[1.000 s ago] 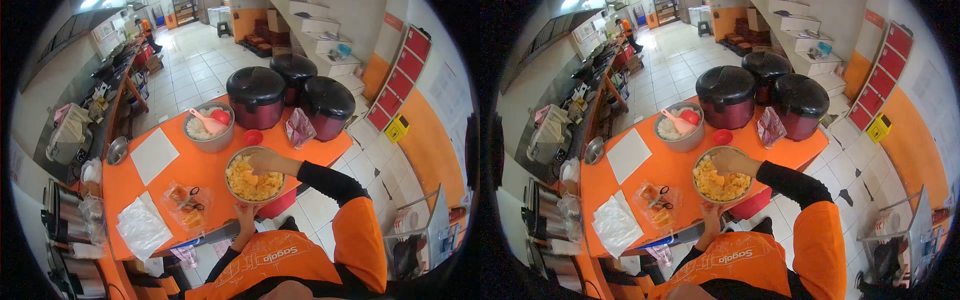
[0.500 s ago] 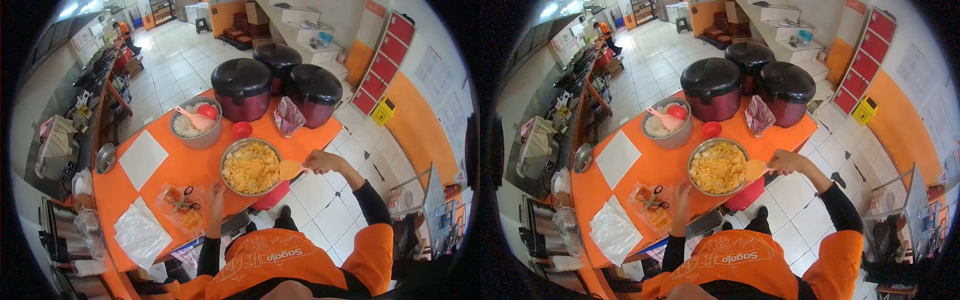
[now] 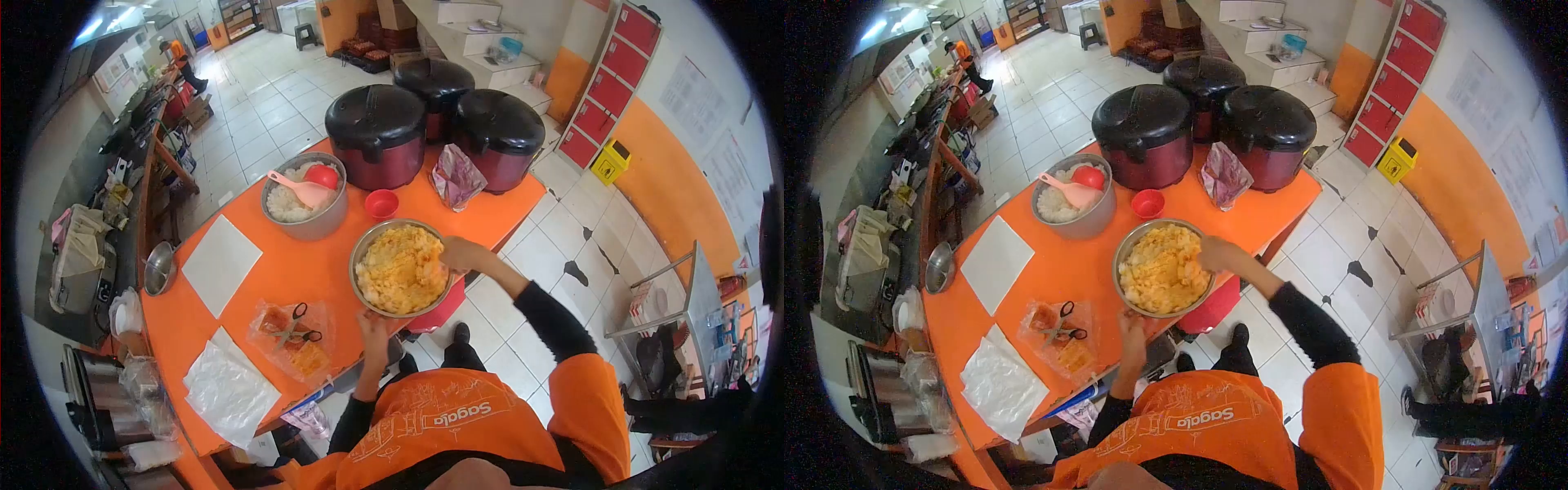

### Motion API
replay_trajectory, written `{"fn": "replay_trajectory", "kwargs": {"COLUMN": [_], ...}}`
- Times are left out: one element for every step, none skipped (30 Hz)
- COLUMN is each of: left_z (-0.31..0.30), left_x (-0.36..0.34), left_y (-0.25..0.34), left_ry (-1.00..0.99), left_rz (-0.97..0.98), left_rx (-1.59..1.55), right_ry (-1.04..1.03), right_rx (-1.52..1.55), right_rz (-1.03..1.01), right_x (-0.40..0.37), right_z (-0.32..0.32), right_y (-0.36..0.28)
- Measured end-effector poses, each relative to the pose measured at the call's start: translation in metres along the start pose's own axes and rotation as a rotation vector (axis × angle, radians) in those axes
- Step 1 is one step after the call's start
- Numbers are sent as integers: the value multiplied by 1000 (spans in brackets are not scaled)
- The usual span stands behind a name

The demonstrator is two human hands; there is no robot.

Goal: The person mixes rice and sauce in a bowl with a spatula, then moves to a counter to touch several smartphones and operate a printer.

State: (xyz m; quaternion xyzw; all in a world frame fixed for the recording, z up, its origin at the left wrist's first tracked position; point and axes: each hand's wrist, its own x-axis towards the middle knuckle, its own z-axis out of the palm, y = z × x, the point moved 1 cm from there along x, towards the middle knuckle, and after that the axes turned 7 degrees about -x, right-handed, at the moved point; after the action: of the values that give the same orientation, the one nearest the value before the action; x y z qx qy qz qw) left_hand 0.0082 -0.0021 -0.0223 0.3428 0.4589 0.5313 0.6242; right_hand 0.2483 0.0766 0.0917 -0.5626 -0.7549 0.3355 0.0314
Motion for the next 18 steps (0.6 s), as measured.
{"fn": "replay_trajectory", "kwargs": {"left_z": [10,21,32,36,38,39,44,49,53,49,42,33,24,13,3,-8,-22,-35], "left_x": [-11,-24,-33,-38,-41,-42,-45,-51,-53,-51,-48,-44,-42,-39,-37,-34,-31,-28], "left_y": [4,8,9,-3,-20,-29,-17,-5,3,4,7,10,15,20,25,25,21,18], "left_ry": [7,-79,-164,-155,-188,-224,-221,-228,-234,-230,-321,-414,-414,-475,-539,-545,-402,-259], "left_rz": [-3,-128,-250,-250,-229,-207,-203,-253,-304,-304,-353,-402,-402,-399,-395,-392,-424,-453], "left_rx": [1,-139,-281,-282,-279,-276,-278,-312,-346,-347,-300,-252,-252,-227,-203,-204,-274,-345], "right_ry": [98,196,292,390,371,355,355,311,267,264,303,345,392,440,373,308,312,285], "right_rx": [-208,-416,-488,-558,-583,-609,-611,-623,-635,-634,-679,-724,-695,-667,-612,-556,-562,-503], "right_rz": [8,13,46,79,89,99,95,83,70,67,43,19,-72,-161,-80,0,4,31], "right_x": [7,15,19,21,28,33,33,33,31,26,18,8,-4,-14,-22,-31,-41,-50], "right_z": [5,11,26,43,59,70,76,80,79,74,63,48,28,4,-23,-44,-54,-64], "right_y": [-19,-37,-54,-70,-81,-88,-94,-98,-104,-105,-102,-99,-89,-79,-76,-77,-82,-85]}}
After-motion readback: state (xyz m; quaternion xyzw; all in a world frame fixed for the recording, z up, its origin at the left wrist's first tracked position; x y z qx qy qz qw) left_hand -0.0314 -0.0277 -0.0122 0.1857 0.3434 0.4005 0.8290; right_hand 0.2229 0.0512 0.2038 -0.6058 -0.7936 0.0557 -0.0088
